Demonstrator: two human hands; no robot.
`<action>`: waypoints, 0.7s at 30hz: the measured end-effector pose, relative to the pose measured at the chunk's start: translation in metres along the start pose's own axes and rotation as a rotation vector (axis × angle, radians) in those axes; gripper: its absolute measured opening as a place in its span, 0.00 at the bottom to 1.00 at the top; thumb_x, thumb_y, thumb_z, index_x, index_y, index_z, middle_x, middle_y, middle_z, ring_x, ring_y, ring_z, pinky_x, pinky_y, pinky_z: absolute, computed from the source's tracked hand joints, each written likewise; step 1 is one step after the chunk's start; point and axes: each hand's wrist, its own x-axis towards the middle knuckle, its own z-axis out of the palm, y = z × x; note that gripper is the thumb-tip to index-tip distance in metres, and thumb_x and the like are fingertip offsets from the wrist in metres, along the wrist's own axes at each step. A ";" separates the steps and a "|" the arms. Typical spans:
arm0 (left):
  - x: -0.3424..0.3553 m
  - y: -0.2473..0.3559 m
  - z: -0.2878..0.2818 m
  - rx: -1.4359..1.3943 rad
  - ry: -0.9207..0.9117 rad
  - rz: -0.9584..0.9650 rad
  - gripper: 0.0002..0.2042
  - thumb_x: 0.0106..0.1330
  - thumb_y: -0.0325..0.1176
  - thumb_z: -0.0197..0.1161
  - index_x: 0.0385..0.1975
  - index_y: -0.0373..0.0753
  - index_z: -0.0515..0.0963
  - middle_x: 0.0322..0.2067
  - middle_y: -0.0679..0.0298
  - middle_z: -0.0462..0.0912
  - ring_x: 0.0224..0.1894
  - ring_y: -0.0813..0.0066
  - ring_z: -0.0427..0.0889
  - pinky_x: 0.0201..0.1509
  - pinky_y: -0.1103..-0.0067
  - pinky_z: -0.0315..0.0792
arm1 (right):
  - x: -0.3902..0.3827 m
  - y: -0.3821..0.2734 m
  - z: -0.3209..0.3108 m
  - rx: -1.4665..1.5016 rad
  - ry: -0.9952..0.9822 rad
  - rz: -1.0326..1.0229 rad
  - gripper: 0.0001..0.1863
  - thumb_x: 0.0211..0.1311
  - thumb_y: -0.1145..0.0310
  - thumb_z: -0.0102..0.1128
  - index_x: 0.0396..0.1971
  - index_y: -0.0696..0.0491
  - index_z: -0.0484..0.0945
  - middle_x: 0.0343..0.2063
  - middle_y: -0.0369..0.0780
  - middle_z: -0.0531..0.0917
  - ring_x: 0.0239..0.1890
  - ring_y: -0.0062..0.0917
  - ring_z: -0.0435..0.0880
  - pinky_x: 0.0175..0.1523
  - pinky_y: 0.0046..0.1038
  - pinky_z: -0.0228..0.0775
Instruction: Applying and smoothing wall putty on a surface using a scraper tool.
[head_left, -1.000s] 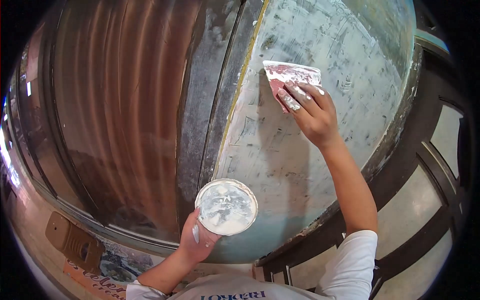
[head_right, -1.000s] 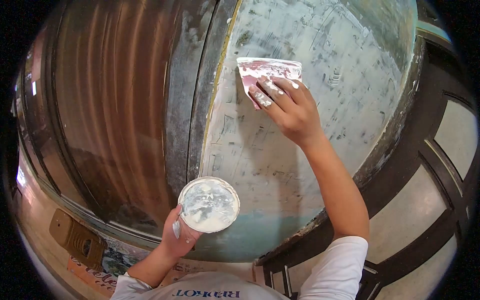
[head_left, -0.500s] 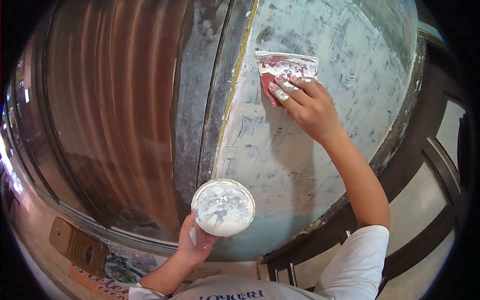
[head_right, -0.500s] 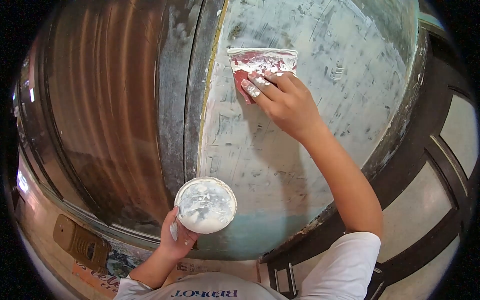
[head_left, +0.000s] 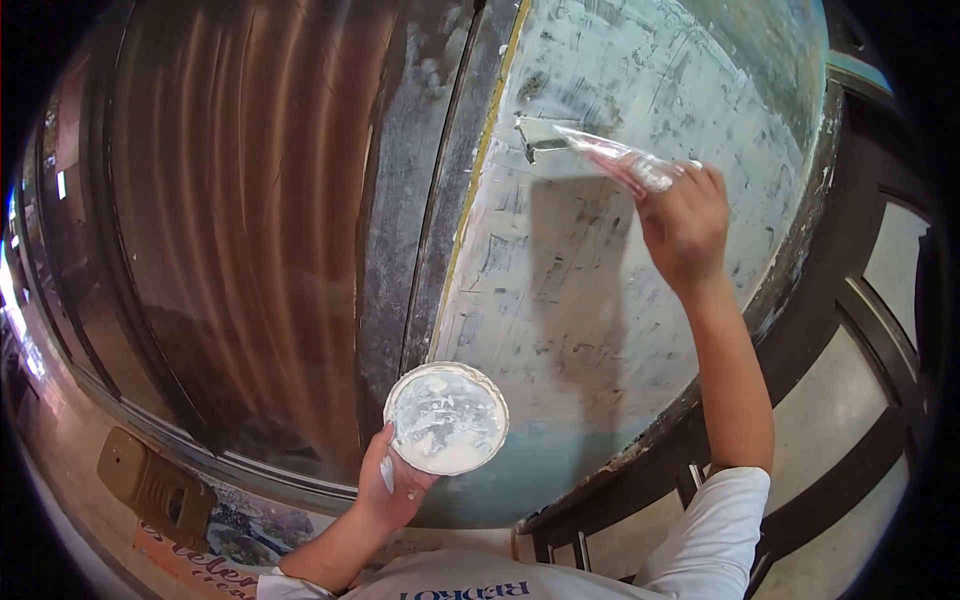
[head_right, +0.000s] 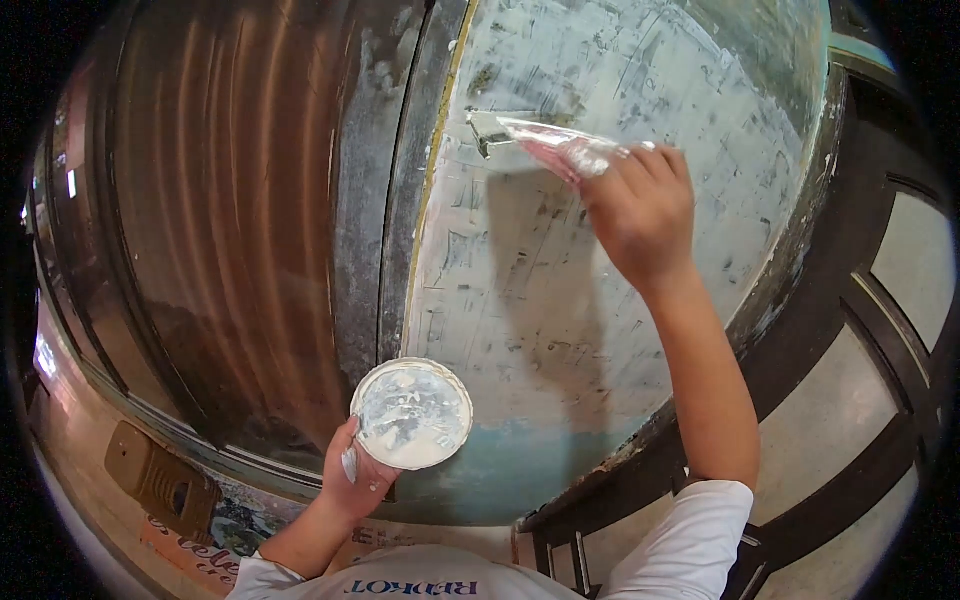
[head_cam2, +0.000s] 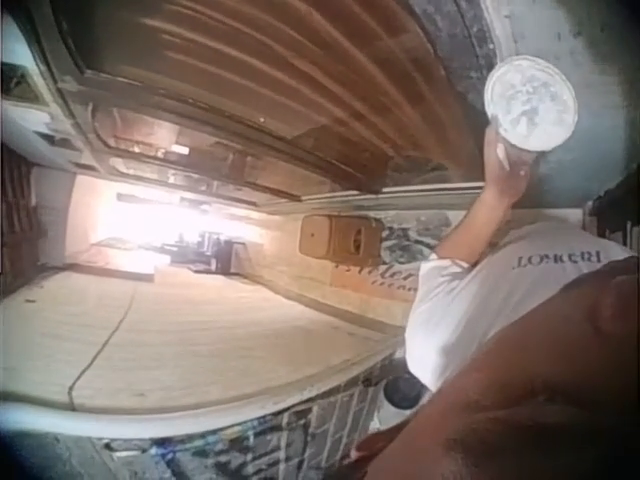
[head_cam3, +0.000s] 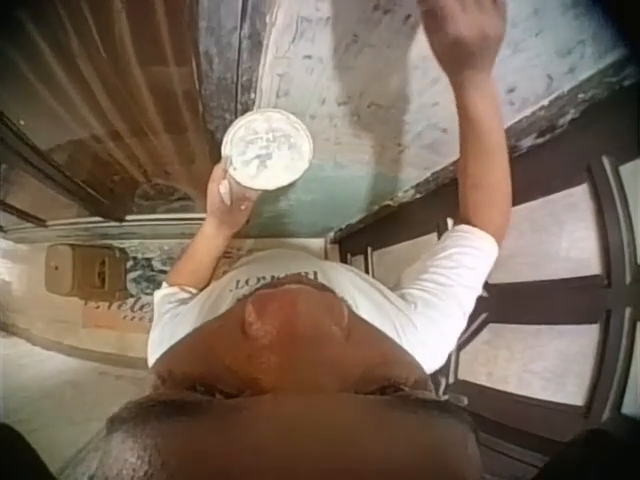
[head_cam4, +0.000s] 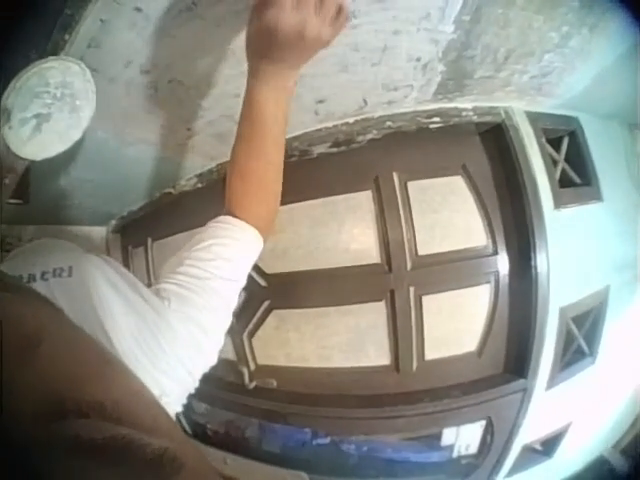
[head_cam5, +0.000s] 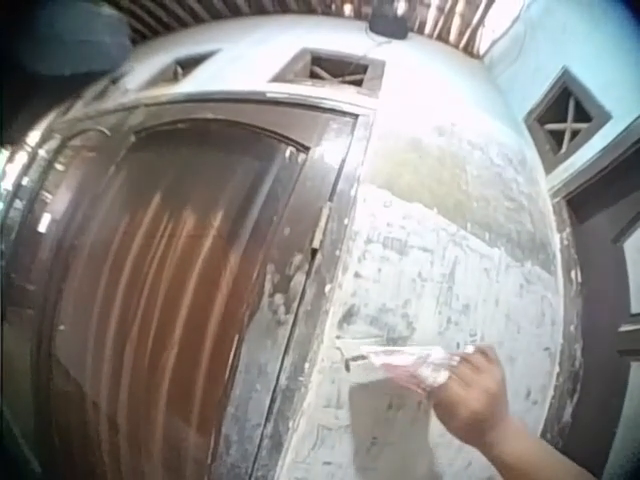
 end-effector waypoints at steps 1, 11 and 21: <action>0.000 -0.001 0.000 0.000 0.002 0.001 0.28 0.70 0.49 0.45 0.65 0.39 0.58 0.62 0.58 0.68 0.63 0.60 0.68 0.66 0.63 0.62 | 0.006 0.002 0.000 0.069 0.023 0.177 0.06 0.56 0.69 0.61 0.34 0.50 0.81 0.30 0.37 0.83 0.33 0.30 0.81 0.40 0.32 0.71; 0.000 -0.009 0.001 0.005 0.000 -0.043 0.30 0.68 0.50 0.48 0.66 0.39 0.57 0.62 0.57 0.67 0.64 0.59 0.67 0.66 0.63 0.62 | 0.030 -0.028 0.059 0.617 -0.088 0.887 0.17 0.68 0.56 0.51 0.35 0.57 0.70 0.23 0.50 0.80 0.27 0.49 0.78 0.33 0.39 0.69; -0.006 -0.007 -0.013 -0.014 0.068 -0.027 0.28 0.69 0.49 0.46 0.64 0.39 0.61 0.60 0.59 0.70 0.62 0.62 0.70 0.65 0.65 0.65 | 0.026 -0.033 0.044 0.773 -0.032 0.992 0.15 0.67 0.58 0.54 0.36 0.57 0.74 0.21 0.45 0.81 0.22 0.31 0.82 0.30 0.31 0.70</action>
